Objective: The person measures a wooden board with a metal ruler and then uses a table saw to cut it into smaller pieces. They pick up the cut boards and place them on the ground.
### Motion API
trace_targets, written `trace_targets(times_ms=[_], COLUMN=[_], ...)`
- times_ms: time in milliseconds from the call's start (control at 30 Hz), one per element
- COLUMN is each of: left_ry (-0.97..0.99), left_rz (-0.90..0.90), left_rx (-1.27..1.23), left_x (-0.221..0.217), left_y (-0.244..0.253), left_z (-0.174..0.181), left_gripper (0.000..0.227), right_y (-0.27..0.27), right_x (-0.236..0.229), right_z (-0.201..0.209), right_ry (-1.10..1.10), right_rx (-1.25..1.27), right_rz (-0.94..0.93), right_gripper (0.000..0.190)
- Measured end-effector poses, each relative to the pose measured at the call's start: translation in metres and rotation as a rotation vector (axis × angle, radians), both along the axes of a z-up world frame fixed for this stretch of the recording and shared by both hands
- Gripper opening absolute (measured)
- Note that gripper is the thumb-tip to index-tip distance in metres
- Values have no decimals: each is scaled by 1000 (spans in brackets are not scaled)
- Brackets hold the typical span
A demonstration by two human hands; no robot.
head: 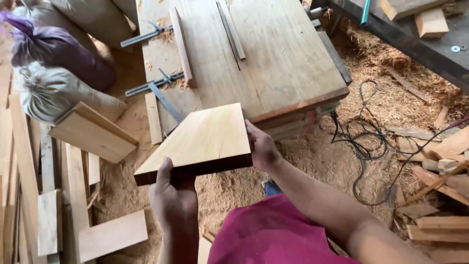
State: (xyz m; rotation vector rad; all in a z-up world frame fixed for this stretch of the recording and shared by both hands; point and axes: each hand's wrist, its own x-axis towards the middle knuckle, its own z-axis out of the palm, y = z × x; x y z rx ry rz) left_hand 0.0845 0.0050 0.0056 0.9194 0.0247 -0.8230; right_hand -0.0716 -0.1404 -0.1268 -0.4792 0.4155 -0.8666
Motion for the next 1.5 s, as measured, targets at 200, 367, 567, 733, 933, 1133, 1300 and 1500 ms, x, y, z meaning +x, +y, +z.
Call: trace_targets(times_ms=[200,367,567,733,933,1133,1300,1500], left_ry=[-34,70,-705,-1680,-2195,-1976,-1475,-288], left_rz=[27,-2,-234,-652,-753,-187,-509,-748], left_rx=[65,182,358,467,255,126,752,819], left_x=[-4,22,91,62,38,46,129,40], left_y=[1,-1,17,-16,-130,-160,-43,36], left_z=[3,-2,26,162,157,72,-205,-263], left_gripper=[36,32,38,68,45,48,40,55], right_y=[5,2,-46,-69,-52,-52,-92,-103], right_x=[-2,-19,-54,-19,10,15,-19,-31], right_z=[25,25,-15,40,-69,-85,-133,-198], right_ry=[104,383,1039,1039,493,164,272,461], right_rx=[7,-86,-630,-1479,-706,-250,92,328], right_rz=[4,111,139,-335,243,34,43,148], right_gripper=[57,56,62,109,72,75,83,96])
